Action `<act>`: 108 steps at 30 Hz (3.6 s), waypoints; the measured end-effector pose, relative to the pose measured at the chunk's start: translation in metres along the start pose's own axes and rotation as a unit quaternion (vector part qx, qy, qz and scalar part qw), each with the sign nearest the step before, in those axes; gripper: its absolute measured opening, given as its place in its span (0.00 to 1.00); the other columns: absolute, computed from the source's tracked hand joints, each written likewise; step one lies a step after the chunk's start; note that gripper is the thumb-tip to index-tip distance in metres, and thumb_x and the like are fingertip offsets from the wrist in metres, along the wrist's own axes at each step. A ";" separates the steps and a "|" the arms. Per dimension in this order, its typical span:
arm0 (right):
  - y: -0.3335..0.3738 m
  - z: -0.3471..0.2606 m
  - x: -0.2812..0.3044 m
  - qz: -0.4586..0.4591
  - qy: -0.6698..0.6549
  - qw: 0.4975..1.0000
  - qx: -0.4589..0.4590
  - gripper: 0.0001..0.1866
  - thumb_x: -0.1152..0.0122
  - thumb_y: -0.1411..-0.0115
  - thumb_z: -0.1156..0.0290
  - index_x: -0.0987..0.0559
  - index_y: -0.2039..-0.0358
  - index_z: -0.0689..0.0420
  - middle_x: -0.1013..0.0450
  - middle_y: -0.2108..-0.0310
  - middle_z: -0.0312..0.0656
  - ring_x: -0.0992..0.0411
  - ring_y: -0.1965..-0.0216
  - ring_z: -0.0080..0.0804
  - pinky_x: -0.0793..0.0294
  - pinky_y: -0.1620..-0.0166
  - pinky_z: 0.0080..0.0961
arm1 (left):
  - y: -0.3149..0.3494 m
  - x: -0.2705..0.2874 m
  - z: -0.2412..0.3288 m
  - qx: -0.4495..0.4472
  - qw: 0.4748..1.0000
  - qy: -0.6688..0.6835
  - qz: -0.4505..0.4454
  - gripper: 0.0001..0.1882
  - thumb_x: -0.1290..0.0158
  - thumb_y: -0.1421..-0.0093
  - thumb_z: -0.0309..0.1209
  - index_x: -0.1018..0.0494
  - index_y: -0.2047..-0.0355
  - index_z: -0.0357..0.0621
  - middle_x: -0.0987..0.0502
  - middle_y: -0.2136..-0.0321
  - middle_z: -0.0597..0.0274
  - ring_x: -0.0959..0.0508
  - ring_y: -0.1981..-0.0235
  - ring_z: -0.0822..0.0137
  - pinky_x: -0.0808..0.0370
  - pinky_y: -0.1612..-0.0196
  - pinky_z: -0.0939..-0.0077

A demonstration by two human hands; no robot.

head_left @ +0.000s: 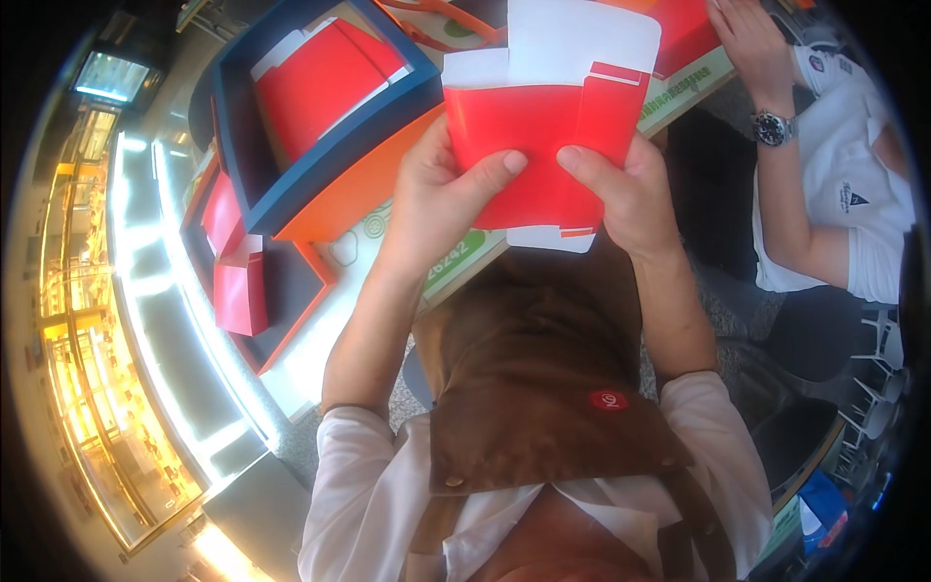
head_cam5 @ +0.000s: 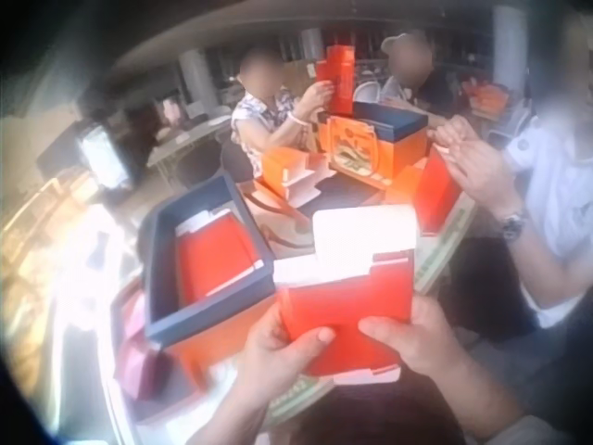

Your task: The person folds red and orange cardboard pieces into small boxes by hand, then places them into larger blue and orange trays on a table. The person handles the pieces one at a time, folding flaps and stacking the finished boxes.

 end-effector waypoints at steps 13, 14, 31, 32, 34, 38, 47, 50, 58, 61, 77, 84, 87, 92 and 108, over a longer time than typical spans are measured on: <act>-0.004 -0.005 -0.001 -0.020 0.018 1.000 -0.009 0.17 0.34 0.32 0.70 0.22 0.44 0.58 0.20 0.50 0.41 0.21 0.48 0.32 0.19 0.47 0.28 | 0.001 0.003 0.003 0.024 0.999 -0.038 0.027 0.21 0.41 0.29 0.39 0.26 0.45 0.37 0.17 0.53 0.58 0.18 0.53 0.70 0.20 0.49 0.73; -0.004 -0.005 0.000 -0.019 0.011 1.000 -0.013 0.18 0.34 0.32 0.70 0.23 0.44 0.58 0.21 0.49 0.41 0.21 0.48 0.32 0.19 0.46 0.28 | 0.000 0.003 0.002 0.027 0.998 -0.044 0.022 0.22 0.41 0.29 0.41 0.27 0.44 0.36 0.18 0.52 0.57 0.18 0.52 0.69 0.20 0.48 0.73; -0.005 -0.015 -0.018 -0.008 0.058 0.990 0.125 0.41 0.28 0.38 0.67 0.40 0.29 0.60 0.30 0.39 0.45 0.30 0.38 0.36 0.27 0.37 0.34 | 0.009 -0.002 -0.010 -0.083 0.985 -0.147 0.040 0.32 0.47 0.26 0.39 0.43 0.30 0.34 0.27 0.40 0.48 0.24 0.40 0.59 0.28 0.38 0.65; -0.005 -0.013 -0.018 -0.005 0.070 0.990 0.120 0.40 0.29 0.37 0.67 0.39 0.30 0.60 0.30 0.39 0.45 0.29 0.38 0.36 0.27 0.37 0.34 | 0.009 -0.004 -0.010 -0.088 0.981 -0.168 0.032 0.33 0.47 0.26 0.39 0.45 0.29 0.35 0.28 0.39 0.47 0.25 0.40 0.58 0.28 0.37 0.64; -0.006 -0.008 -0.018 0.001 0.093 0.989 0.111 0.39 0.29 0.37 0.67 0.38 0.31 0.59 0.29 0.40 0.45 0.28 0.39 0.36 0.26 0.38 0.33 | 0.008 -0.006 -0.009 -0.091 0.978 -0.187 0.018 0.35 0.48 0.26 0.39 0.48 0.27 0.36 0.31 0.36 0.45 0.26 0.38 0.56 0.29 0.36 0.63; -0.009 -0.014 -0.012 -0.023 0.061 0.995 0.074 0.35 0.31 0.36 0.67 0.37 0.32 0.59 0.28 0.43 0.44 0.27 0.41 0.35 0.25 0.39 0.31 | 0.007 -0.001 -0.004 -0.113 0.985 -0.126 0.017 0.38 0.47 0.26 0.39 0.51 0.25 0.39 0.32 0.34 0.45 0.27 0.36 0.54 0.29 0.35 0.61; -0.017 -0.018 -0.011 -0.039 0.002 0.993 0.115 0.36 0.31 0.35 0.68 0.38 0.31 0.59 0.27 0.43 0.46 0.25 0.42 0.37 0.23 0.41 0.32 | -0.011 0.009 0.027 -0.186 0.978 -0.093 0.014 0.33 0.45 0.28 0.32 0.43 0.27 0.43 0.25 0.43 0.50 0.20 0.44 0.59 0.22 0.42 0.66; -0.019 -0.030 -0.012 0.007 0.012 0.983 0.183 0.38 0.30 0.35 0.66 0.39 0.30 0.58 0.27 0.42 0.48 0.24 0.42 0.38 0.21 0.43 0.32 | -0.015 0.004 0.036 -0.219 0.972 -0.079 0.021 0.30 0.45 0.28 0.30 0.40 0.29 0.42 0.24 0.45 0.52 0.19 0.46 0.61 0.21 0.44 0.68; -0.017 -0.058 0.002 -0.001 0.168 0.970 0.174 0.20 0.32 0.34 0.62 0.22 0.43 0.53 0.21 0.50 0.44 0.22 0.48 0.36 0.17 0.54 0.24 | -0.025 -0.001 0.054 -0.263 0.954 -0.139 0.041 0.15 0.46 0.27 0.32 0.24 0.44 0.39 0.19 0.55 0.57 0.19 0.55 0.69 0.22 0.51 0.77; -0.007 -0.050 0.000 0.065 0.242 0.946 0.207 0.15 0.34 0.32 0.65 0.20 0.47 0.53 0.20 0.52 0.44 0.21 0.49 0.35 0.18 0.52 0.26 | -0.020 -0.002 0.044 -0.284 0.940 -0.187 0.036 0.21 0.38 0.32 0.38 0.23 0.45 0.40 0.22 0.50 0.54 0.20 0.52 0.65 0.21 0.53 0.76; -0.024 -0.048 -0.015 0.040 0.104 0.961 0.251 0.30 0.39 0.31 0.70 0.37 0.32 0.59 0.31 0.38 0.51 0.28 0.40 0.38 0.24 0.40 0.32 | -0.014 -0.018 0.042 -0.150 0.971 -0.184 0.034 0.39 0.39 0.35 0.26 0.45 0.28 0.36 0.23 0.44 0.44 0.20 0.44 0.57 0.21 0.43 0.66; -0.020 -0.042 -0.009 0.026 0.104 0.958 0.267 0.29 0.36 0.31 0.68 0.35 0.33 0.59 0.27 0.42 0.51 0.25 0.43 0.37 0.21 0.44 0.30 | -0.015 -0.013 0.044 -0.175 0.980 -0.092 0.021 0.36 0.42 0.32 0.23 0.44 0.28 0.41 0.24 0.43 0.45 0.20 0.43 0.57 0.23 0.40 0.64; -0.019 -0.046 -0.008 0.030 0.114 0.957 0.264 0.27 0.36 0.31 0.70 0.32 0.35 0.59 0.26 0.43 0.49 0.24 0.45 0.35 0.21 0.45 0.28 | -0.016 -0.011 0.042 -0.203 0.975 -0.092 0.008 0.34 0.42 0.32 0.24 0.42 0.29 0.41 0.24 0.43 0.46 0.20 0.43 0.59 0.22 0.41 0.64; -0.015 -0.052 -0.010 0.045 0.130 0.956 0.258 0.21 0.36 0.32 0.71 0.27 0.41 0.59 0.24 0.49 0.44 0.24 0.52 0.28 0.21 0.49 0.23 | -0.013 -0.010 0.044 -0.195 0.974 -0.114 0.017 0.25 0.41 0.33 0.25 0.33 0.37 0.39 0.23 0.48 0.51 0.19 0.48 0.63 0.21 0.45 0.69; -0.018 -0.053 -0.021 0.112 0.138 0.944 0.279 0.07 0.40 0.28 0.67 0.22 0.57 0.57 0.23 0.62 0.34 0.27 0.62 0.19 0.27 0.57 0.17 | -0.011 -0.006 0.046 -0.233 0.951 -0.188 0.083 0.17 0.49 0.25 0.42 0.26 0.49 0.40 0.21 0.56 0.57 0.21 0.56 0.69 0.23 0.54 0.77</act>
Point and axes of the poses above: each hand's wrist, its own y-axis away from the middle knuckle, its own x-axis out of the back of the hand, z = x × y, the point moved 3 cm from there along -y, towards the middle knuckle
